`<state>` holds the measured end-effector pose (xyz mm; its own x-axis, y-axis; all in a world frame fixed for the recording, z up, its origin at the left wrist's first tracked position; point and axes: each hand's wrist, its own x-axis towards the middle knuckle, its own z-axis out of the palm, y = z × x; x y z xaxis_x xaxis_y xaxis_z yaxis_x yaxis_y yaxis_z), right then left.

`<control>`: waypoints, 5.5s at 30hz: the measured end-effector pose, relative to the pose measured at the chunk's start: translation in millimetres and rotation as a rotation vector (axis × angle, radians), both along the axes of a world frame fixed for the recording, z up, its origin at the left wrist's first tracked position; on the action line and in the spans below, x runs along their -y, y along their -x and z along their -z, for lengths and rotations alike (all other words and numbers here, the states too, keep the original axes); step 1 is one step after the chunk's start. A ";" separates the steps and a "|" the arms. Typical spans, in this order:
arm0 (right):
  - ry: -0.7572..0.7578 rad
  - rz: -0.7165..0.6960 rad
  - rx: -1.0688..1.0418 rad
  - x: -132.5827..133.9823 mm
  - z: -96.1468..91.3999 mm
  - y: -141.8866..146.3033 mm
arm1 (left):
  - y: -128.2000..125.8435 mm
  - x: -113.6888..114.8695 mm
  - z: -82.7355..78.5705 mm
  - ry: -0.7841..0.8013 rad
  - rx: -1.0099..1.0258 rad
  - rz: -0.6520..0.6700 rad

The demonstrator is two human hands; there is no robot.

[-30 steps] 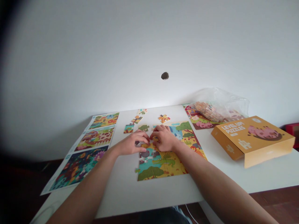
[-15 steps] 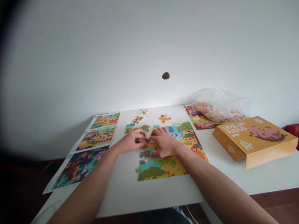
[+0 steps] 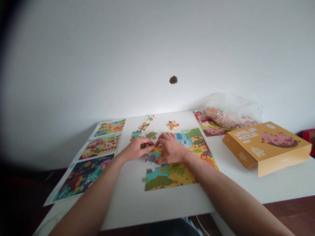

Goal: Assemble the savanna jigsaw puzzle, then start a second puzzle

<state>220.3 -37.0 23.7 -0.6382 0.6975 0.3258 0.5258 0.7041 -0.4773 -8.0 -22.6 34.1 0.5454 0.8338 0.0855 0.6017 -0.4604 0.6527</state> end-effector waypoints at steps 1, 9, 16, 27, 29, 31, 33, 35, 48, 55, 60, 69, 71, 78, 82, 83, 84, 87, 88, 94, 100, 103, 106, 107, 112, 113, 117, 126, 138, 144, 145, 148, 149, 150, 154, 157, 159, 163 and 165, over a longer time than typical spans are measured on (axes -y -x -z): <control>-0.005 -0.001 -0.012 0.0 -0.6 -0.5 | -0.5 -0.3 0.3 0.035 0.017 -0.004; 0.106 0.218 -0.203 -14.9 12.7 -3.1 | -3.4 -0.1 0.9 0.160 0.182 -0.032; 0.277 0.570 -0.508 -26.2 17.3 -5.4 | -3.2 0.8 0.6 0.160 0.184 0.006; 0.411 0.686 -0.714 -27.6 13.9 -6.5 | -2.4 2.2 4.2 0.165 0.136 0.028; 0.403 0.683 -0.703 -26.9 13.7 -6.2 | -3.2 2.6 4.8 0.152 0.120 0.030; 0.401 0.683 -0.693 -26.9 14.1 -6.1 | -3.6 2.8 5.2 0.149 0.116 0.032; 0.401 0.683 -0.686 -27.4 14.5 -6.3 | -3.6 2.7 5.7 0.153 0.113 0.030; 0.399 0.687 -0.675 -28.0 14.9 -6.5 | -3.2 2.3 6.2 0.154 0.109 0.026; 0.364 0.682 -0.618 -29.2 19.7 -7.0 | -4.0 3.0 3.1 -0.021 -0.020 0.059; 0.159 0.475 -0.338 -24.7 19.0 -6.1 | -5.6 4.6 1.3 -0.077 -0.107 0.026; 0.089 0.226 -0.101 -11.7 9.5 -3.8 | -6.5 5.6 -1.2 -0.080 -0.142 0.038; 0.076 0.034 0.046 -5.1 2.8 -4.2 | -7.3 6.6 0.8 -0.084 -0.205 0.039; 0.074 0.018 0.050 -5.1 2.1 -4.2 | -6.8 6.5 1.5 -0.079 -0.219 0.034; 0.081 -0.006 0.050 -4.1 0.1 -3.5 | -6.7 6.8 0.9 -0.073 -0.222 0.031; 0.077 -0.016 0.049 -5.3 1.4 -4.0 | -7.8 7.2 -0.1 -0.065 -0.224 0.030; 0.077 -0.019 0.050 -5.7 1.7 -4.2 | -7.8 7.1 -0.2 -0.067 -0.224 0.030; 0.077 -0.021 0.050 -6.1 2.0 -4.4 | -7.8 7.0 -0.2 -0.070 -0.224 0.031; 0.077 -0.028 0.050 -7.4 3.1 -5.0 | -7.2 6.5 0.7 -0.079 -0.220 0.039; 0.075 -0.030 0.051 -7.8 3.5 -5.3 | -6.9 6.4 1.0 -0.081 -0.217 0.042; 0.076 -0.031 0.063 -9.1 6.4 -6.4 | -6.6 6.9 0.7 -0.077 -0.226 0.041; 0.041 -0.039 -0.027 -4.9 2.7 -3.5 | -8.5 9.1 -2.5 -0.069 -0.241 0.029; 0.028 -0.016 -0.063 -3.5 1.2 -2.3 | -6.9 8.3 -2.9 -0.093 -0.228 0.042; 0.049 -0.021 -0.022 -3.1 1.7 -2.0 | -2.7 4.0 -0.6 -0.159 -0.203 -0.014; 0.057 -0.024 -0.011 -3.0 1.9 -2.0 | -0.9 1.9 0.7 -0.191 -0.197 -0.073; 0.052 -0.020 0.003 -2.4 3.1 -1.4 | 8.0 -7.8 5.5 -0.313 -0.293 -0.579; 0.049 -0.014 -0.001 -2.5 3.5 -1.2 | 9.3 -8.7 5.6 -0.298 -0.334 -0.632; 0.030 0.053 -0.033 -4.8 5.9 -0.8 | 10.8 -8.3 5.3 -0.170 -0.443 -0.618; 0.042 0.142 0.063 -6.4 7.2 -2.6 | 2.2 -4.2 3.9 -0.152 -0.271 -0.398; 0.052 0.164 0.098 -11.8 11.5 -6.3 | 9.6 -6.9 3.8 -0.098 -0.173 -0.235; 0.053 0.168 0.096 -11.7 11.8 -6.0 | 9.2 -8.2 6.4 -0.103 -0.186 -0.195; 0.053 0.168 0.096 -11.4 11.3 -5.8 | 9.7 -8.5 7.4 -0.106 -0.192 -0.183; 0.051 0.169 0.099 -10.5 9.3 -5.5 | 10.6 -8.4 9.5 -0.116 -0.205 -0.158; 0.051 0.169 0.102 -10.3 8.8 -5.3 | 10.4 -7.9 9.7 -0.117 -0.207 -0.152; 0.052 0.169 0.105 -10.1 8.3 -5.3 | 10.0 -7.4 9.7 -0.116 -0.209 -0.145; 0.049 0.166 0.106 -10.4 8.3 -5.3 | 8.0 -5.9 8.9 -0.109 -0.198 -0.105; 0.046 0.168 0.106 -11.0 9.0 -5.5 | 10.4 -6.9 8.2 -0.129 -0.192 -0.106; 0.052 0.170 0.106 -11.1 9.3 -5.4 | 14.9 -8.2 7.1 -0.161 -0.204 -0.155; 0.048 0.168 0.094 -10.9 9.3 -5.3 | 25.2 -9.9 4.7 -0.186 -0.251 -0.250; 0.046 0.169 0.091 -10.8 9.4 -5.3 | 27.6 -10.3 5.0 -0.135 -0.273 -0.246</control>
<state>225.6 -26.2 14.3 -0.5365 0.8099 0.2372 0.6768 0.5808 -0.4523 -35.7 -12.3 29.1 0.3483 0.9337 0.0829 0.8480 -0.3516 0.3967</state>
